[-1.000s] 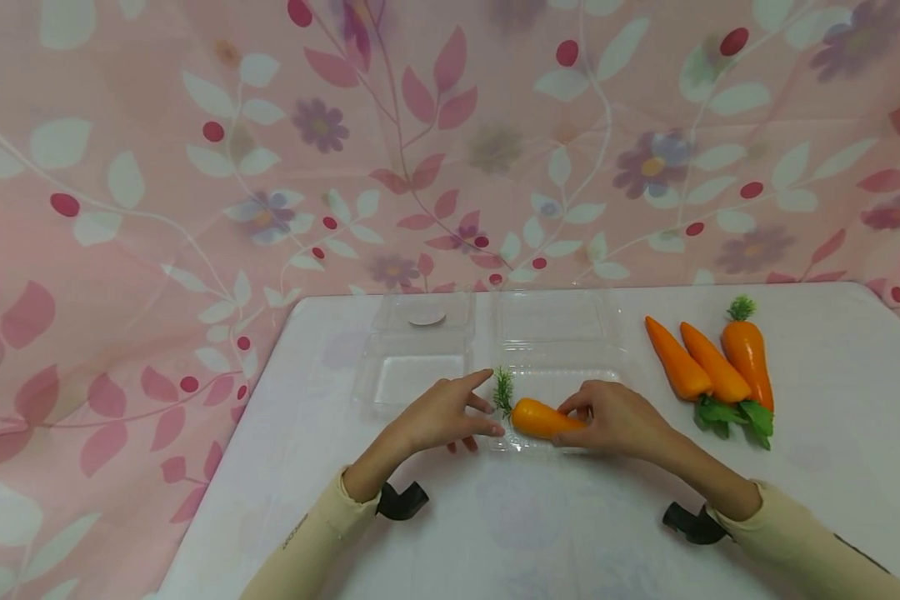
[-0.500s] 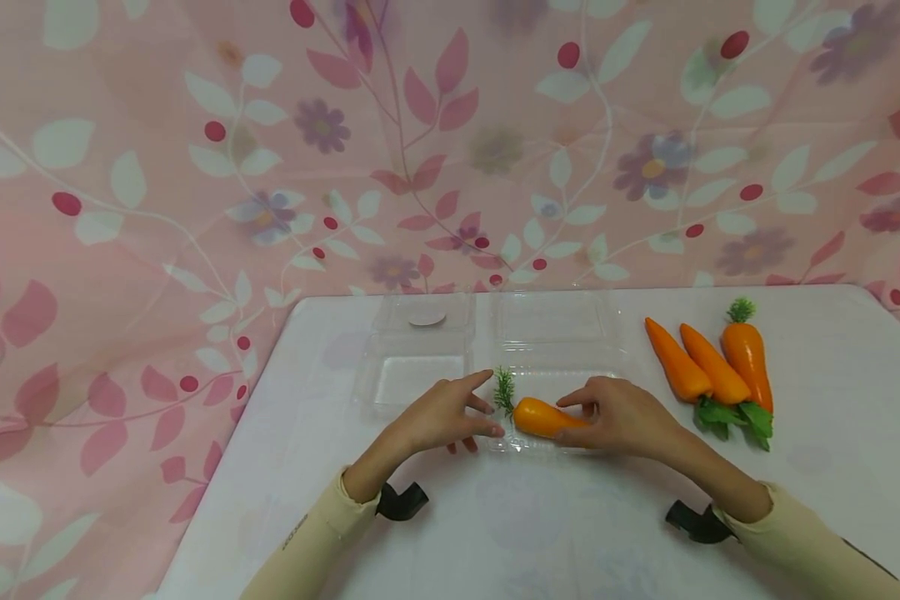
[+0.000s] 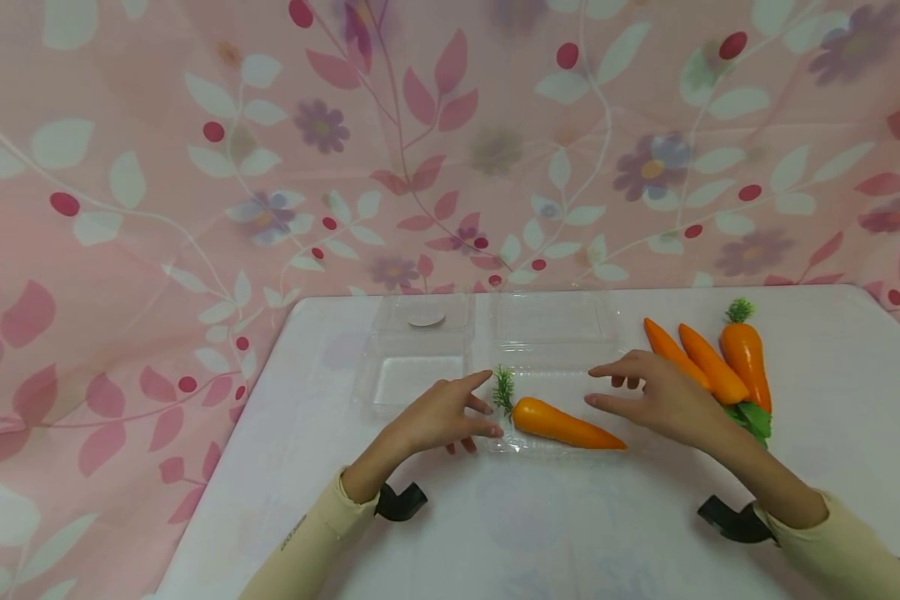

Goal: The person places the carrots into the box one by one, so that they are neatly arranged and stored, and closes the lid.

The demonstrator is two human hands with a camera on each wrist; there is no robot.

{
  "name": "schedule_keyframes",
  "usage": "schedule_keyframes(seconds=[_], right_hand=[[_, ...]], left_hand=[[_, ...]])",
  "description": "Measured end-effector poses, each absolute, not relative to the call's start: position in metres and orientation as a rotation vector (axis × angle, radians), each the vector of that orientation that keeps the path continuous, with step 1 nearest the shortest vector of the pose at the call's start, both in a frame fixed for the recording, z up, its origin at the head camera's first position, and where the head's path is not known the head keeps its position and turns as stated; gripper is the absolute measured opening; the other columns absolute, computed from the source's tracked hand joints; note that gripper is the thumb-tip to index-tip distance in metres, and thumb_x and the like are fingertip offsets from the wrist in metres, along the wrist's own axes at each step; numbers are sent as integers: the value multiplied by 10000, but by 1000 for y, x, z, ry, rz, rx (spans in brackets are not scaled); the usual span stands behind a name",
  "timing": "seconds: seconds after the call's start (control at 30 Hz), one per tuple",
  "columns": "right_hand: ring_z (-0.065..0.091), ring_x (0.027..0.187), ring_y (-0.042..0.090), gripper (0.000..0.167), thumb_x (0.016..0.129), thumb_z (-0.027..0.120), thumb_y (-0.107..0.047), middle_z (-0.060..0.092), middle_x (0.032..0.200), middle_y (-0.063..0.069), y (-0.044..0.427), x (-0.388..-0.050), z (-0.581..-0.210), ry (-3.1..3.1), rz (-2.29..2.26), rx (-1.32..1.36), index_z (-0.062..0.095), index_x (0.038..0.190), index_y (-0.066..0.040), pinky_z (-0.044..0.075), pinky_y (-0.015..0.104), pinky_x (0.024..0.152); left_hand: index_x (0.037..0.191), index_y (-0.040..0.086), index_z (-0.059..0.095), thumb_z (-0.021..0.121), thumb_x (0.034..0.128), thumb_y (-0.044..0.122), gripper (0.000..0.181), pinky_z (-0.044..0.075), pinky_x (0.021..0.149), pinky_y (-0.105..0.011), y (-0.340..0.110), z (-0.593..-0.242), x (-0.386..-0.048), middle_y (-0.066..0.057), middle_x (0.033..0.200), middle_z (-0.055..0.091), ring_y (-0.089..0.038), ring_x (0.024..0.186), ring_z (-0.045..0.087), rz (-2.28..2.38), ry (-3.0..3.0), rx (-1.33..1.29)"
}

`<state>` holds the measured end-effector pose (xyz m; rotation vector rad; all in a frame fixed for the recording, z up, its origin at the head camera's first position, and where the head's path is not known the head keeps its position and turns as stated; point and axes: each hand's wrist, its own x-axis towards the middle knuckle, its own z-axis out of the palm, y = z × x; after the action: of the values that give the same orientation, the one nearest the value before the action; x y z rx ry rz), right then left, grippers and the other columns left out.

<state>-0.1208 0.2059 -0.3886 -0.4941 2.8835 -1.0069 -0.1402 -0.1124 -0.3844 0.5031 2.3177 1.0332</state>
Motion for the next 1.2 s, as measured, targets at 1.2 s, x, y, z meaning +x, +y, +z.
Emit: schedule_keyframes(seconds=[1.2], right_hand=[[473,816,101,485,861,770,-398,612,981,82,304,-120,-399,3108,-1081,-78,701,1194,-53,437,209,614]], left_hand=[[1558,123,280,778,869,292,867,569,520,-406,-113,-386,-140,-120,1199,679,-264,657,713,1036,2322,502]])
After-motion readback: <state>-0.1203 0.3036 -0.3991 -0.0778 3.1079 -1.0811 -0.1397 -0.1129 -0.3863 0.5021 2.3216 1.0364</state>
